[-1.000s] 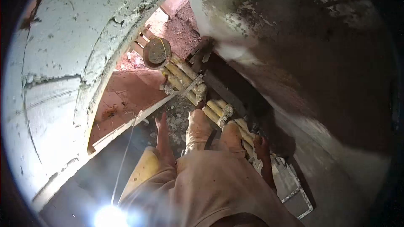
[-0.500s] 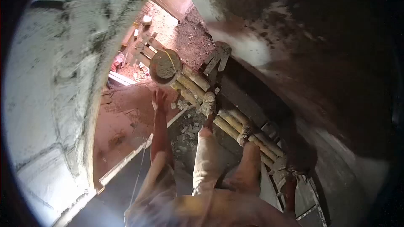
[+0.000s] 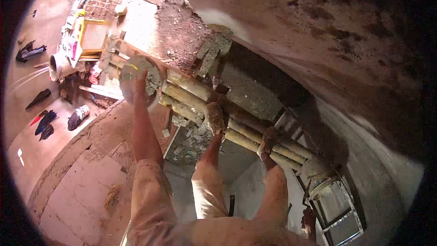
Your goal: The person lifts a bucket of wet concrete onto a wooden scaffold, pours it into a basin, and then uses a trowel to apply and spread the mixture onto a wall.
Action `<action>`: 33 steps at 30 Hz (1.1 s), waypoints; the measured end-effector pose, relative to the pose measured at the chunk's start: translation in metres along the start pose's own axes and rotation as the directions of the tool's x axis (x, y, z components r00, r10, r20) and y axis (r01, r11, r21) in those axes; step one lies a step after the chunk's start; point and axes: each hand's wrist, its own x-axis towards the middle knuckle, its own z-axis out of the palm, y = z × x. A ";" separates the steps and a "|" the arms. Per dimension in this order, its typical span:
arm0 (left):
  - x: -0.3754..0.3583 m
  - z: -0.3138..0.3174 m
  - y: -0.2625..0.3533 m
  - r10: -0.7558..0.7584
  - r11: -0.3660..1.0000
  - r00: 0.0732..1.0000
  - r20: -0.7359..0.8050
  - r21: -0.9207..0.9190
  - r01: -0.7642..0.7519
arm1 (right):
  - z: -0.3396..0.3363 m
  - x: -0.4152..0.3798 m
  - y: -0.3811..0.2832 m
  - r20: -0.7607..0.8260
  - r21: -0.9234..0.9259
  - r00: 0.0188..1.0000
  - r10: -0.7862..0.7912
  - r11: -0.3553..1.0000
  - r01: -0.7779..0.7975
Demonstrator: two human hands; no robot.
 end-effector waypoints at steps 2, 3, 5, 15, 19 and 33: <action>0.004 0.005 -0.006 0.027 0.921 0.942 0.335 -0.375 0.107 | -0.011 0.017 0.007 0.199 0.325 0.978 0.064 0.937 -0.128; -0.003 0.000 -0.003 -0.088 0.933 0.944 0.319 -0.306 0.190 | -0.014 0.020 0.010 0.304 0.461 0.950 0.069 0.862 -0.211; -0.007 -0.013 -0.017 -0.122 0.879 0.975 0.185 -0.435 0.193 | -0.018 0.026 0.013 0.509 0.663 0.861 0.003 0.636 -0.394; -0.080 -0.011 -0.052 -0.412 0.599 0.909 -0.070 -0.773 0.211 | 0.059 -0.079 -0.039 0.041 -0.484 0.939 -0.342 0.815 0.318; -0.132 -0.002 -0.070 0.007 0.542 0.998 -0.060 -0.839 -0.055 | 0.036 -0.080 -0.030 0.031 -0.552 0.926 -0.377 0.766 0.330; -0.289 0.049 -0.153 -0.247 0.513 0.952 0.180 -0.809 0.286 | -0.075 0.000 -0.036 0.156 -0.255 0.909 -0.387 0.873 0.416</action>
